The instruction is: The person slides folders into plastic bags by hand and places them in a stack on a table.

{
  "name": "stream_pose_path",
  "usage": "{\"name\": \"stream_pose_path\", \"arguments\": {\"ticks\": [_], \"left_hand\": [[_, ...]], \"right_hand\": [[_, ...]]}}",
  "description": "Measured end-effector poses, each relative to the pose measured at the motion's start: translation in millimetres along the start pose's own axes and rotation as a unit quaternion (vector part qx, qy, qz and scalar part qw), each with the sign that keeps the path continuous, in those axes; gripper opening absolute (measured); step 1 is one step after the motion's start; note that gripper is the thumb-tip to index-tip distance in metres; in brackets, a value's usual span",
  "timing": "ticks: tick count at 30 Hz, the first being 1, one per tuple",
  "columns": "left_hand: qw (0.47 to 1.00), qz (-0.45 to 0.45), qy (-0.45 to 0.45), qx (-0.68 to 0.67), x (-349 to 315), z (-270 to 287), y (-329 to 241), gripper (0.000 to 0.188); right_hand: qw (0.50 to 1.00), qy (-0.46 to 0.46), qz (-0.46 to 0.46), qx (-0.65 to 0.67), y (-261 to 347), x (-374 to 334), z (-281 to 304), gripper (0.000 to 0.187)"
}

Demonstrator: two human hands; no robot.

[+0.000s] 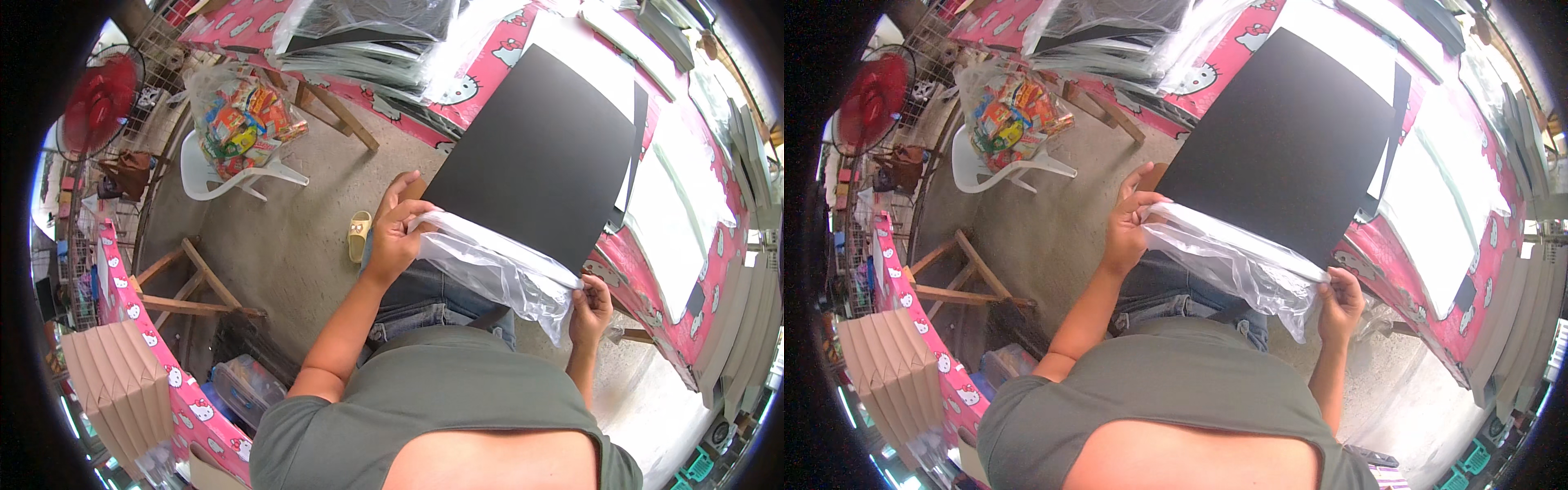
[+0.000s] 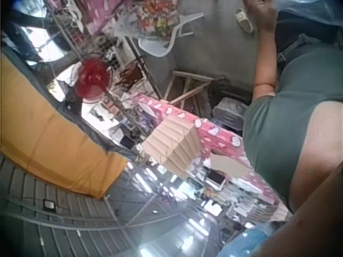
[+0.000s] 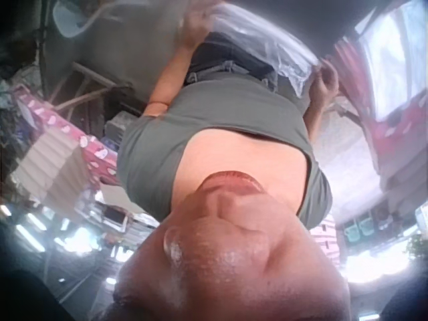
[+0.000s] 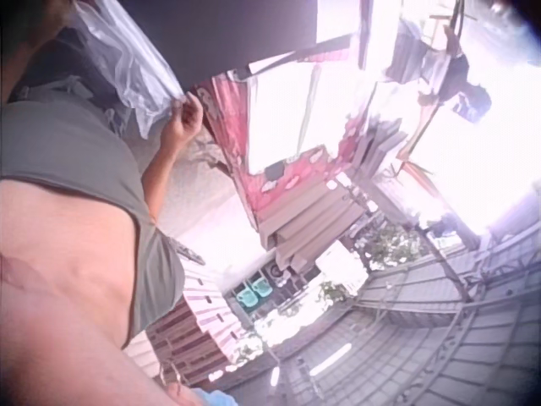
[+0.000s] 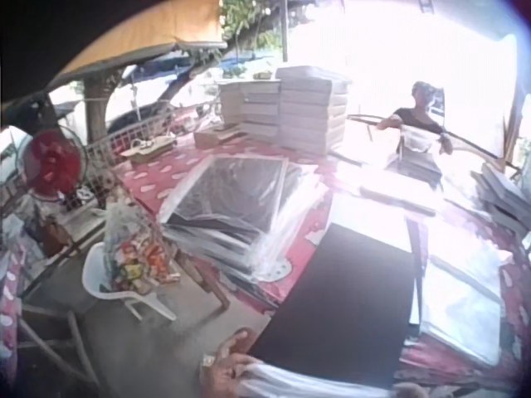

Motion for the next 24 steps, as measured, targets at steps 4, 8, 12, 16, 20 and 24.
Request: {"name": "stream_pose_path", "arguments": {"ticks": [4,8,12,16,20,24], "left_hand": [[0.998,0.015,-0.050,0.032,13,3,9,0.022],[0.994,0.032,-0.068,0.084,29,8,3,0.017],[0.965,0.112,0.072,-0.226,42,-2,-82,0.031],[0.908,0.078,0.097,-0.399,94,-41,-173,0.025],[0.905,0.070,0.016,-0.420,160,-85,-248,0.022],[0.983,-0.175,0.028,-0.052,242,-104,-180,0.025]], "right_hand": [[0.992,-0.078,0.092,0.022,-23,10,-16,0.022],[0.987,-0.103,0.102,0.075,-2,3,-40,0.023],[0.952,-0.050,0.276,-0.122,43,34,10,0.019],[0.890,-0.113,0.393,-0.202,190,65,3,0.011],[0.892,-0.195,0.379,-0.155,291,124,-47,0.020],[0.925,-0.145,0.336,-0.104,267,197,-46,0.021]]}}
Point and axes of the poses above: each hand's wrist, its own x-axis towards the middle knuckle, its own z-axis out of the back of the hand, y = z × x, the point moved 3 cm from there along x, towards the middle knuckle, and after that the axes turned 8 degrees about -y, right-handed, at the moved point
